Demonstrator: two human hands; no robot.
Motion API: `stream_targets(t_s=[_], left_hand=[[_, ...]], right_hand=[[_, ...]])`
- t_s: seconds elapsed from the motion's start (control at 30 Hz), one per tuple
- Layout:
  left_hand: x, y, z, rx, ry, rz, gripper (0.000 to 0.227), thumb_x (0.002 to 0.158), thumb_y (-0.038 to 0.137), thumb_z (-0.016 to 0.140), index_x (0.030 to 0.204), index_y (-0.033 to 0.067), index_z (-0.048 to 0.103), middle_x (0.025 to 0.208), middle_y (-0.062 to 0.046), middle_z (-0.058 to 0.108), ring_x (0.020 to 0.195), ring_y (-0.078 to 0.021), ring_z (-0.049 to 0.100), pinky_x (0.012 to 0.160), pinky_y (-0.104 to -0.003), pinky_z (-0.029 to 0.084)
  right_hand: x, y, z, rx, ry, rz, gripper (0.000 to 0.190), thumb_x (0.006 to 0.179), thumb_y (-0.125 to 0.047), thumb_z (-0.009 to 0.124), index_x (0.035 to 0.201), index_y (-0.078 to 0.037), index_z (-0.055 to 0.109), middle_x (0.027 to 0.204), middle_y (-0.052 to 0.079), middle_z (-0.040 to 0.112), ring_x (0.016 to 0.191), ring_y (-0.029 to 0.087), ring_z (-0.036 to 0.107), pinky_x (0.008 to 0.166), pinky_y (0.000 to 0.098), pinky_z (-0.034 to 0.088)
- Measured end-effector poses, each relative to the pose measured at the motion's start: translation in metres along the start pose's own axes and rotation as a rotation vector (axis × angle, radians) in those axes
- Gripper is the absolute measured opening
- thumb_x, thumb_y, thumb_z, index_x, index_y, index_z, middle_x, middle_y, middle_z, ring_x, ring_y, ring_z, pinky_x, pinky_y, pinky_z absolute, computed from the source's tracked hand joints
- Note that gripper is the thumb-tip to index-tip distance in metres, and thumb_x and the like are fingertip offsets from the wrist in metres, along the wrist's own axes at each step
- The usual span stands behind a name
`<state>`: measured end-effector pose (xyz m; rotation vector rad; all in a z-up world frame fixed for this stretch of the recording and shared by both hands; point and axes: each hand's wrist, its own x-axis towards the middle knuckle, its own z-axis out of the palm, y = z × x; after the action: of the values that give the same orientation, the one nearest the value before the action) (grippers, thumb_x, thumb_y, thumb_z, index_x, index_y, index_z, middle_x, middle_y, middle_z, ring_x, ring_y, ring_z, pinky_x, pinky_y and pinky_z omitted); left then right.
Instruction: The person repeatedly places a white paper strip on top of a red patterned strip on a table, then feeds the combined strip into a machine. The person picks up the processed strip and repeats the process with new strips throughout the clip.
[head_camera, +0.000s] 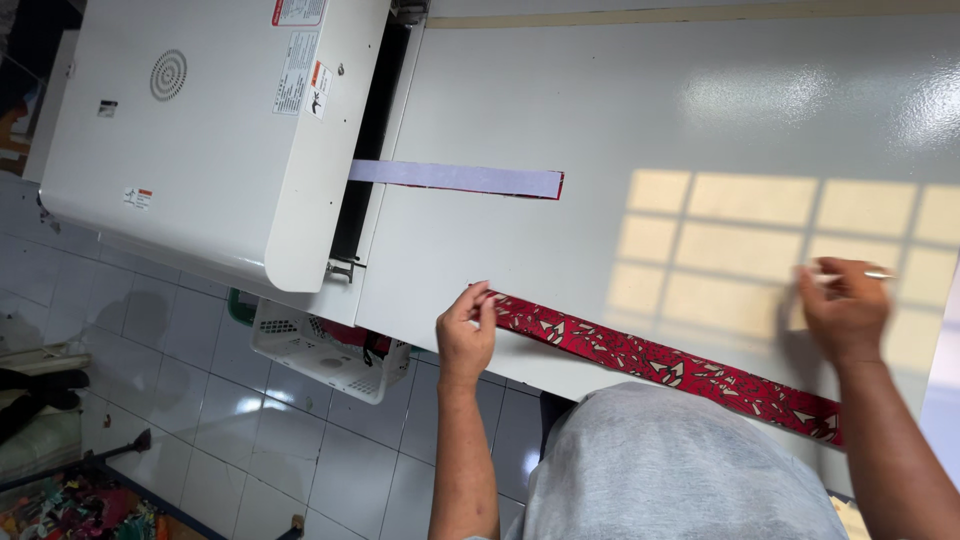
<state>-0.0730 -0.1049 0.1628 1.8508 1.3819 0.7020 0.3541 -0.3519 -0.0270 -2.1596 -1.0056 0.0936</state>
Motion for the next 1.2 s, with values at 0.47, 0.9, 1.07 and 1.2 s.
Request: stream_targets(t_s=[0.47,0.9,1.07,1.2], left_hand=[[0.055,-0.017,-0.019,-0.367,0.324,0.120,0.018,0.102,0.004,0.065,0.119,-0.0008,0.068,0.100,-0.005,0.073,0.088,-0.0095,0.068,0.076,-0.024,0.057],[0.079,-0.066,0.081,0.756,0.410,0.338,0.061,0.072,0.029,0.082,0.121,-0.0038,0.068,0.123,-0.025,0.069,0.115,-0.0441,0.065,0.093,-0.060,0.049],[-0.001,0.070,0.074,-0.380,-0.375,0.431,0.008,0.095,0.006,0.071,0.103,0.0054,0.071,0.103,-0.009,0.075,0.099,-0.0250,0.074,0.092,-0.037,0.058],[-0.057,0.153,0.034,-0.900,-0.496,1.043,0.012,0.103,0.028,0.066,0.097,0.0210,0.074,0.102,0.002,0.077,0.100,-0.0177,0.076,0.101,-0.038,0.049]], right_hand=[[0.004,-0.099,-0.020,0.495,-1.243,0.299,0.033,0.079,-0.037,0.083,0.083,-0.004,0.080,0.070,0.008,0.077,0.068,0.020,0.072,0.062,0.0375,0.060],[0.027,-0.045,-0.065,-0.471,-0.318,-0.042,0.052,0.083,-0.049,0.079,0.121,-0.015,0.076,0.115,0.008,0.076,0.104,0.028,0.070,0.095,0.0410,0.053],[0.002,-0.041,-0.042,-0.479,-0.210,-0.178,0.049,0.077,-0.046,0.081,0.111,-0.011,0.076,0.123,0.012,0.071,0.115,0.030,0.067,0.097,0.0492,0.046],[-0.022,-0.001,-0.026,-0.267,-0.065,-0.150,0.028,0.101,-0.031,0.081,0.107,-0.005,0.070,0.121,0.013,0.067,0.116,0.030,0.064,0.107,0.0424,0.046]])
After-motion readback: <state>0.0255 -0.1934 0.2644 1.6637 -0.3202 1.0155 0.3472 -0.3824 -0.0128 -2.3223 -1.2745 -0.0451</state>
